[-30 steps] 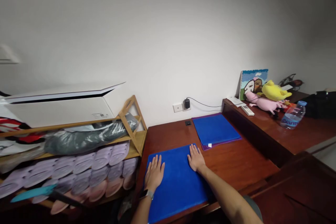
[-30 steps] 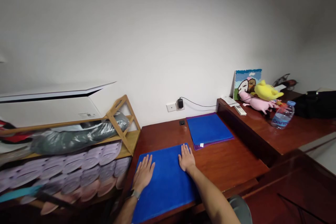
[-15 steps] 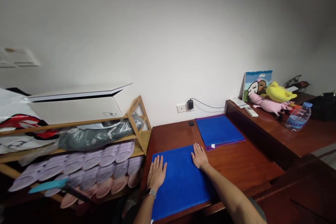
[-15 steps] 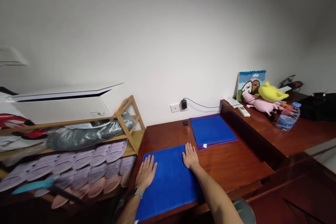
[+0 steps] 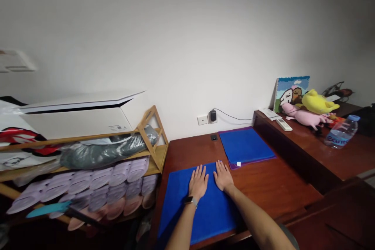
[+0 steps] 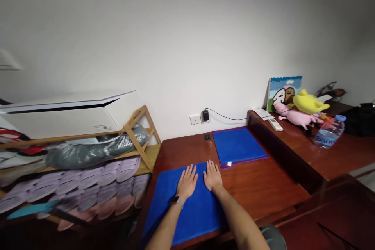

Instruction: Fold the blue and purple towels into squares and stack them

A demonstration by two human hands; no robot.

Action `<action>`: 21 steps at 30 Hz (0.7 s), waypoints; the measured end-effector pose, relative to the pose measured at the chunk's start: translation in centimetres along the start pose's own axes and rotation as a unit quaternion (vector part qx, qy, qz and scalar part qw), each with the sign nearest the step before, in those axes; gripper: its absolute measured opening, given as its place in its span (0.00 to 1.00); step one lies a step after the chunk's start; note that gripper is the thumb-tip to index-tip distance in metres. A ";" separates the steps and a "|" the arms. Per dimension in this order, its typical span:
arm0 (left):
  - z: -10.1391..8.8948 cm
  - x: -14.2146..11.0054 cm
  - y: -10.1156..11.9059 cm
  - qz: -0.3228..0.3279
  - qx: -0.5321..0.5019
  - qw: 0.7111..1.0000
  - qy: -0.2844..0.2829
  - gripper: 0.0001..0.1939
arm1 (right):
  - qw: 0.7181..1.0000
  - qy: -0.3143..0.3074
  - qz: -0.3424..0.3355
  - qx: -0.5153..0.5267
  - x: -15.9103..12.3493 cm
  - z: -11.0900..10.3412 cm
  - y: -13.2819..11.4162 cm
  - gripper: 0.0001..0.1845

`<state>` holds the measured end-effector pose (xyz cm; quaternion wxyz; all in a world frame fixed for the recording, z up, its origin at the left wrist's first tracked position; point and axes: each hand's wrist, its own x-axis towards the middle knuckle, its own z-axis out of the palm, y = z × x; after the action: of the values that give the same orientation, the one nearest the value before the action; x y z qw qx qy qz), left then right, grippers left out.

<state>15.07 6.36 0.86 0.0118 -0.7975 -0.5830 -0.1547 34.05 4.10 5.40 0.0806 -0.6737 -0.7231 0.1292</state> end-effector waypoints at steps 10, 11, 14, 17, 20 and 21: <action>-3.6 -4.8 -13.2 -0.105 0.028 0.994 0.034 0.34 | 0.999 -0.036 -0.010 -0.019 1.0 -1.3 -0.2 0.38; -3.8 -4.8 -13.3 -0.101 0.029 0.994 0.038 0.34 | 0.999 -0.041 -0.008 -0.021 0.9 -1.7 -0.4 0.38; -4.3 -4.9 -12.5 -0.089 0.030 0.994 0.053 0.34 | 1.000 -0.019 0.004 -0.018 -0.7 -1.8 -0.8 0.38; -4.5 -5.4 -9.0 -0.058 0.023 0.995 0.071 0.34 | 0.999 0.033 -0.006 -0.011 -4.0 -0.2 -0.8 0.38; -3.6 -6.3 -2.5 0.017 -0.001 0.998 0.068 0.33 | 0.999 0.041 -0.011 -0.006 -7.0 1.8 -0.5 0.37; -3.2 -6.6 -0.2 0.043 -0.009 0.998 0.054 0.32 | 0.999 0.036 -0.012 -0.005 -7.7 2.2 -0.4 0.37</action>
<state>12.34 -0.31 2.17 0.0427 -0.8127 -0.5448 -0.2023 33.66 -3.71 3.81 0.1050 -0.6698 -0.7282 0.1002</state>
